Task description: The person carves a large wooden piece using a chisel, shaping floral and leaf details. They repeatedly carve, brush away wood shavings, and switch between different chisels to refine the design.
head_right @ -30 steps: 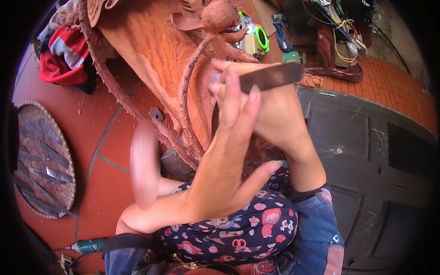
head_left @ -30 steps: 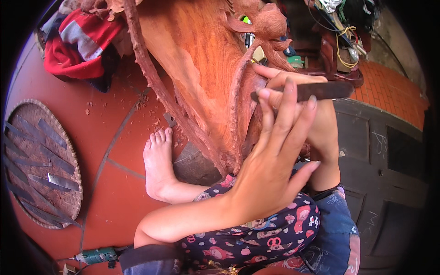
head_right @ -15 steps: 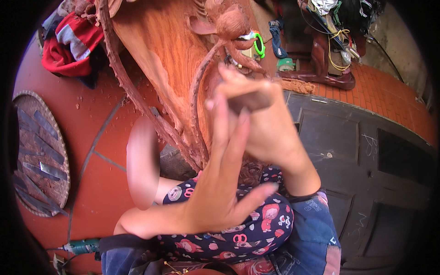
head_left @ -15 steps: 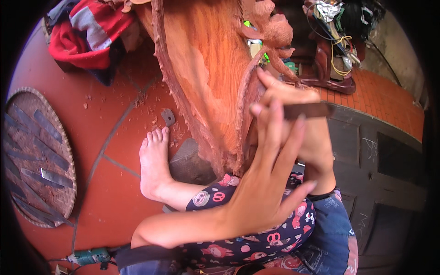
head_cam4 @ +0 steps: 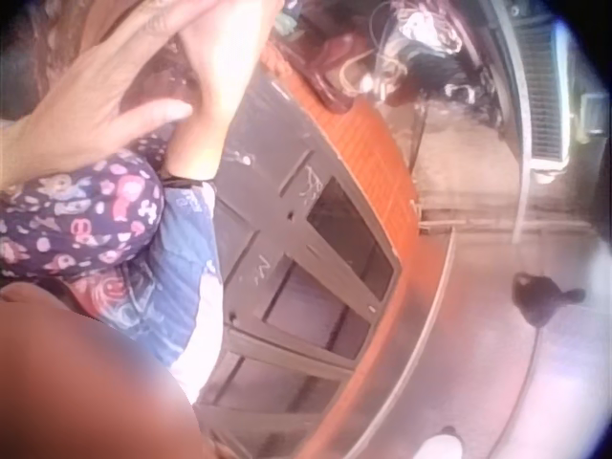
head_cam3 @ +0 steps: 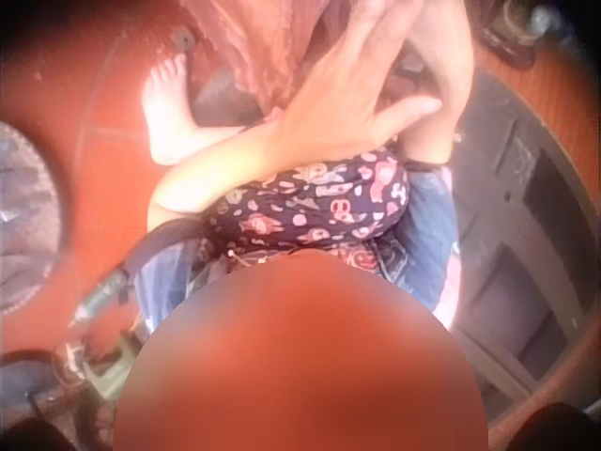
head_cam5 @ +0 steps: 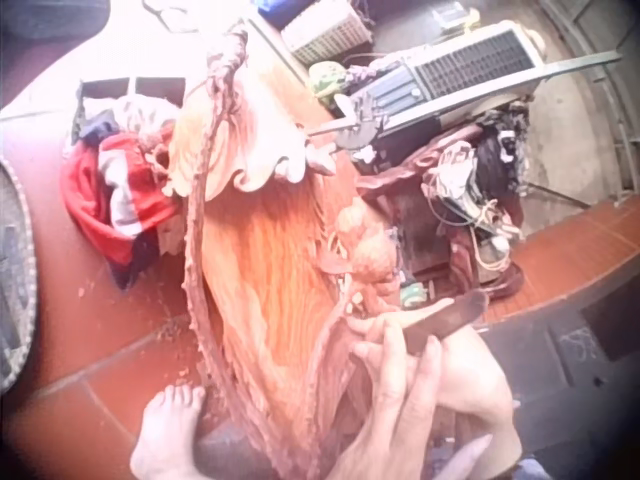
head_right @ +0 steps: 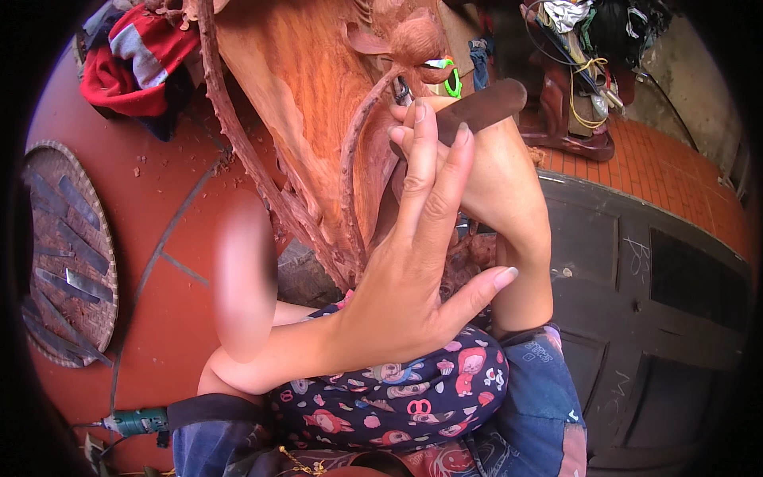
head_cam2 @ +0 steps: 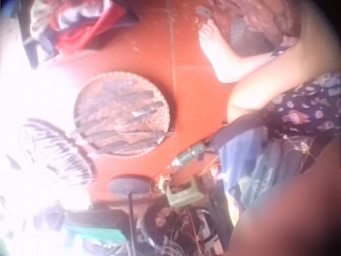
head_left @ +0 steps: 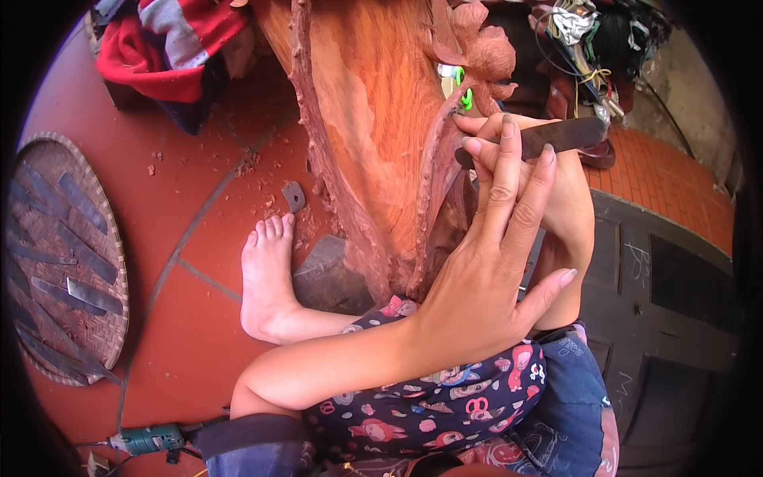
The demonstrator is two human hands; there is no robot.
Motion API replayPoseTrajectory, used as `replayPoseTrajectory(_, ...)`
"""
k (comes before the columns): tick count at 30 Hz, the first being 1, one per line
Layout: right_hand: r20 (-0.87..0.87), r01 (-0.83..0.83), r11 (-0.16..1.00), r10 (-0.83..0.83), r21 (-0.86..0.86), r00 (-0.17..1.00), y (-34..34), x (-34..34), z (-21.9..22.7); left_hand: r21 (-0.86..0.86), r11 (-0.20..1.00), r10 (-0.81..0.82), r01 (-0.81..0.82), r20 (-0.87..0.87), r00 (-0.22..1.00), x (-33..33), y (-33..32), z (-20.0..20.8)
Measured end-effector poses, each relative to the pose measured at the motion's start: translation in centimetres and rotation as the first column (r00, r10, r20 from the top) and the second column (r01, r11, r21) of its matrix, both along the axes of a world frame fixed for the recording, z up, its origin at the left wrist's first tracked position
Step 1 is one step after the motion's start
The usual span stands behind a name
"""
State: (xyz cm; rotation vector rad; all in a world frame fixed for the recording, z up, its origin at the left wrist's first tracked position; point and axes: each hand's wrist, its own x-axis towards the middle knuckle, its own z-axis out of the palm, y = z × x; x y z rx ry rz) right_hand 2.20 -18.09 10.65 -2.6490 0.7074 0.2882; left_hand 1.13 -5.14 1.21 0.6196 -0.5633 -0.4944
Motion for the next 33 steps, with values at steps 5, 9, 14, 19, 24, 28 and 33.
replayPoseTrajectory(5,-0.012,-0.209,0.945,0.213,-0.250,0.977,-0.1,-0.4,-1.7,0.039,0.999,-0.002,0.000,0.046,0.999,-0.4,0.2,-1.5)
replayPoseTrajectory(9,0.034,-0.165,0.963,0.176,-0.214,0.984,0.1,-1.9,-2.6,0.058,0.998,-0.035,0.032,0.044,0.998,-1.0,0.8,-1.2)
replayPoseTrajectory(14,0.021,-0.221,0.956,0.229,-0.194,0.973,-0.2,-2.5,-2.6,0.049,0.998,-0.043,0.041,0.037,0.998,-1.6,1.8,-1.7)
replayPoseTrajectory(19,0.031,-0.159,0.974,0.166,-0.159,0.986,0.0,-2.1,-2.4,0.047,0.999,-0.003,0.001,0.041,0.999,-0.6,0.6,-1.6)
replayPoseTrajectory(24,-0.014,-0.087,0.988,0.086,-0.126,0.996,1.1,-1.6,-1.8,0.034,0.999,-0.038,0.037,0.018,0.999,-1.0,1.4,-1.8)
replayPoseTrajectory(28,-0.013,0.045,0.998,-0.046,-0.041,0.999,1.3,-0.2,-1.6,0.048,0.999,-0.012,0.011,0.026,1.000,-0.1,0.4,-1.4)
replayPoseTrajectory(33,-0.016,-0.352,0.901,0.360,-0.253,0.933,0.2,-0.7,-2.2,0.037,0.998,-0.052,0.051,0.009,0.999,-0.7,1.6,-2.0)
